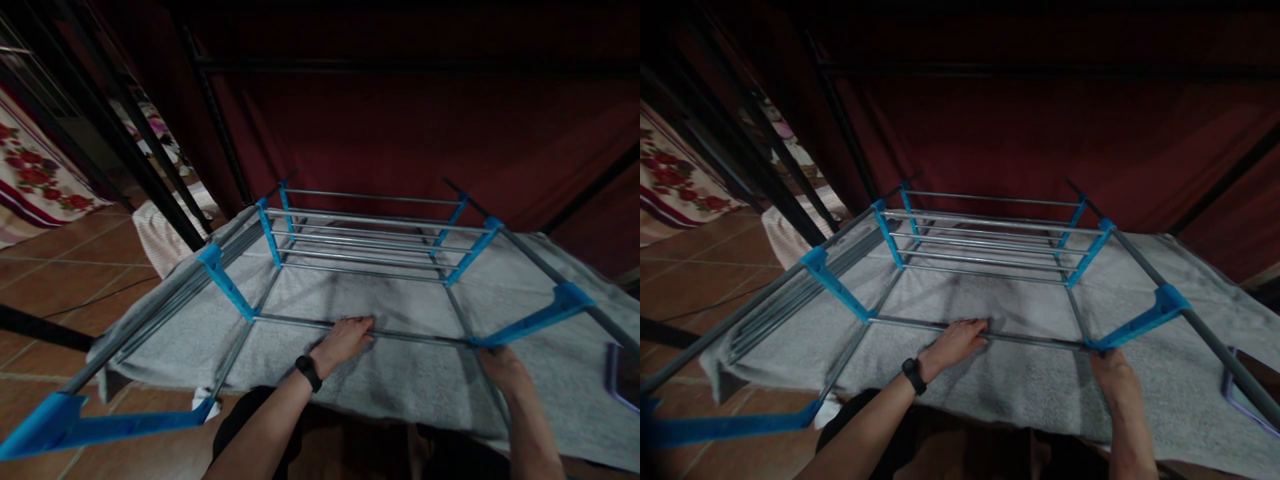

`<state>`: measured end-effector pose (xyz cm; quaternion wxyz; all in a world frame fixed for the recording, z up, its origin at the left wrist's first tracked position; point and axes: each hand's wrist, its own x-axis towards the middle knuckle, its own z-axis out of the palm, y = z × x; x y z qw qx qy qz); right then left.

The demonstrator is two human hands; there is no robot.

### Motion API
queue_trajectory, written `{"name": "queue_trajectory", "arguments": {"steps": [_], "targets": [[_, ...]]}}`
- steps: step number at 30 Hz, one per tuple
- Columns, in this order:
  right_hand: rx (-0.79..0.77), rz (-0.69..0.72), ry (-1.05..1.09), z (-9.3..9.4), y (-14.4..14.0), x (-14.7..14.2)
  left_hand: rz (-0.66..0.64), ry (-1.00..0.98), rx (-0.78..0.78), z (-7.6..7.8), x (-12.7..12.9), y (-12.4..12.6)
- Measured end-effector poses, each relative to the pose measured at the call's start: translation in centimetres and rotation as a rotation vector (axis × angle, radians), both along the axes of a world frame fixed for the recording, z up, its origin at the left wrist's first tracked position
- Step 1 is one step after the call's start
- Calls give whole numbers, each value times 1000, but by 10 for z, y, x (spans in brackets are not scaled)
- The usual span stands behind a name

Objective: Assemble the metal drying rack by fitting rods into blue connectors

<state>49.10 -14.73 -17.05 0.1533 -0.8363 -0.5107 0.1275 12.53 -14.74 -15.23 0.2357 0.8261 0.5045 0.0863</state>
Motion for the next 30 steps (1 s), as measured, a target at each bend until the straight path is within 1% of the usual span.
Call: {"name": "queue_trajectory", "arguments": {"steps": [4,9,13,19,23,30], "targets": [[-32,-36,-33,0,-3,-10,-16,-22,6,-1,-1,1],[-114,-101,-36,-4,-1,-19,-24,-7,25,-3,-2,1],[-159,-156,-66,-2,-2,-29,-14,0,34,-5,-1,1],[-89,-186,-104,4,-3,-47,14,19,47,-12,-1,5],[-90,-229,-93,5,-1,-54,25,21,71,-17,-2,6],[-55,-218,-100,8,-1,-59,48,45,59,-13,1,7]]}}
